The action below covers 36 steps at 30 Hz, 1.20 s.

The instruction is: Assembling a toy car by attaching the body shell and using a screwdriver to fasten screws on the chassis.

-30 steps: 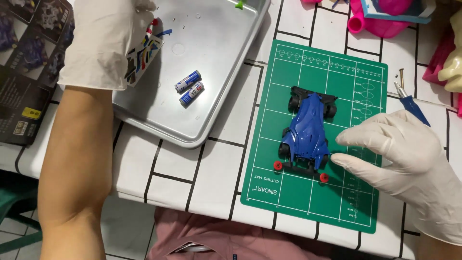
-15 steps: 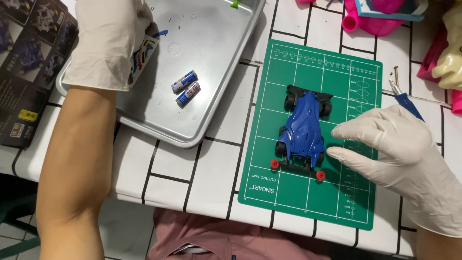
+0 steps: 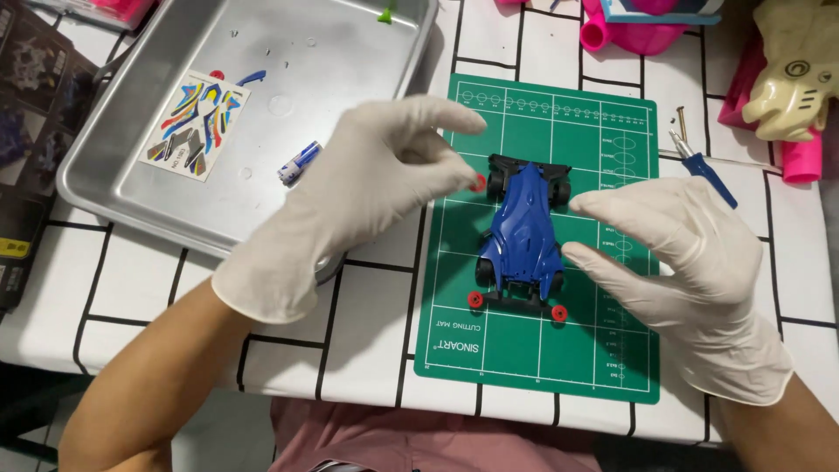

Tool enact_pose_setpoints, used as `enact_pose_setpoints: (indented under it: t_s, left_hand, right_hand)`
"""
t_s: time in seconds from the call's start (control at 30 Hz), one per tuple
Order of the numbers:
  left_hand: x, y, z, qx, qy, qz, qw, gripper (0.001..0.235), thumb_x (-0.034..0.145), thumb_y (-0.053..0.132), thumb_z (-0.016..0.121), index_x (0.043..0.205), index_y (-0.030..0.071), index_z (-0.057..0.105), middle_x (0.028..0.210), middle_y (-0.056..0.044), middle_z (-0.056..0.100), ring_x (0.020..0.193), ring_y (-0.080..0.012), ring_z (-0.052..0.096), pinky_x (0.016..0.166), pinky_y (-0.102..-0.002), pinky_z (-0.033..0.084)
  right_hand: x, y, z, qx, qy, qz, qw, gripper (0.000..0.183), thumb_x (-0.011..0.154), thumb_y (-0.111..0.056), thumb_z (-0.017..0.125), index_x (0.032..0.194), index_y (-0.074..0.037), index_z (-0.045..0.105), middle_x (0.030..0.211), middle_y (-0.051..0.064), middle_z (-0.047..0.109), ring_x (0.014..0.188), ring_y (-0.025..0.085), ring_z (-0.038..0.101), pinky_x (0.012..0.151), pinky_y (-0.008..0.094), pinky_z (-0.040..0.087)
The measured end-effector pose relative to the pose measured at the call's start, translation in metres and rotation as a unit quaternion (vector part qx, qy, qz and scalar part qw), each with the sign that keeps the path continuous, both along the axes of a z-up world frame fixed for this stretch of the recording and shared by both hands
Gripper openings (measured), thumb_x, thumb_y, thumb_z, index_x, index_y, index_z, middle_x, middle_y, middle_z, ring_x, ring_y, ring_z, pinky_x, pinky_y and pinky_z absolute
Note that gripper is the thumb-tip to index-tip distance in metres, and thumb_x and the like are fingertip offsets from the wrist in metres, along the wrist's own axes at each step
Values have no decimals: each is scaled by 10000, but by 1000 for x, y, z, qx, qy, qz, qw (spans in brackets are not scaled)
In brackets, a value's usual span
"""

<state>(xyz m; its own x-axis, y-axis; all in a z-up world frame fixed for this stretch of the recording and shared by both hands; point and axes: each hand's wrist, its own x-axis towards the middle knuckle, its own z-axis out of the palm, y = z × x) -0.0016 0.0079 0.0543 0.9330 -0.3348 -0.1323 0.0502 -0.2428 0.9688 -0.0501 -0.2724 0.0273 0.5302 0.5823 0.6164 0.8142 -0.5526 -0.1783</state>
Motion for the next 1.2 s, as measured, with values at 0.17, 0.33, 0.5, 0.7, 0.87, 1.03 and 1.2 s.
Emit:
enact_pose_setpoints:
  t_s: [0.17, 0.33, 0.5, 0.7, 0.87, 1.03, 1.2]
  left_hand:
    - [-17, -25, -15, 22, 1, -55, 998, 478, 815, 154, 786, 1285, 137, 702, 844, 24, 822, 797, -47, 778, 858, -210, 651]
    - [-25, -32, -20, 5, 35, -82, 996, 537, 814, 136, 784, 1340, 147, 676, 843, 23, 813, 828, -49, 761, 876, -216, 642]
    - [-29, -36, -26, 14, 28, -81, 996, 506, 843, 210, 771, 1340, 157, 688, 809, 47, 770, 781, -44, 716, 842, -215, 622]
    - [-29, -33, -46, 25, -108, -99, 989, 540, 878, 325, 748, 1381, 187, 609, 1028, 16, 797, 951, -123, 763, 930, -306, 620]
    - [-24, -41, -69, 241, -460, -143, 843, 543, 949, 479, 691, 1351, 124, 607, 1342, -153, 669, 1202, -358, 656, 887, -507, 558]
    - [-31, -44, -75, 323, -533, -123, 772, 591, 921, 636, 662, 1262, 153, 669, 1360, -90, 661, 1278, -265, 617, 931, -466, 524]
    - [-33, -45, -81, 330, -520, -133, 776, 617, 935, 646, 634, 1312, 158, 662, 1353, -87, 676, 1190, -270, 672, 896, -463, 543]
  right_hand:
    - [-5, 8, -8, -2, -13, -4, 1000, 445, 938, -93, 937, 1256, 25, 649, 1117, 145, 773, 919, 254, 720, 835, 383, 557]
    - [-5, 12, -15, -6, -15, -1, 1000, 436, 925, -119, 953, 1243, -15, 674, 1155, 105, 779, 908, 234, 709, 831, 354, 534]
    - [-7, 13, -24, -14, -34, 11, 999, 439, 962, -71, 921, 1297, -42, 637, 1084, 49, 764, 856, 224, 672, 768, 361, 476]
    - [-3, 5, -23, -13, -29, -34, 999, 468, 942, -98, 977, 1301, -70, 678, 1019, 59, 755, 861, 172, 638, 715, 293, 491]
    - [20, -15, -13, 102, 87, -62, 989, 399, 990, 154, 854, 1314, 126, 623, 1096, 271, 735, 998, 305, 732, 906, 368, 618]
    - [38, -23, -32, 127, 159, -71, 977, 417, 996, 120, 813, 1359, 89, 611, 1144, 245, 726, 1081, 296, 728, 943, 370, 602]
    - [45, -21, -41, 112, 160, -88, 977, 341, 978, 67, 831, 1281, 67, 674, 1104, 222, 741, 1033, 283, 727, 921, 357, 603]
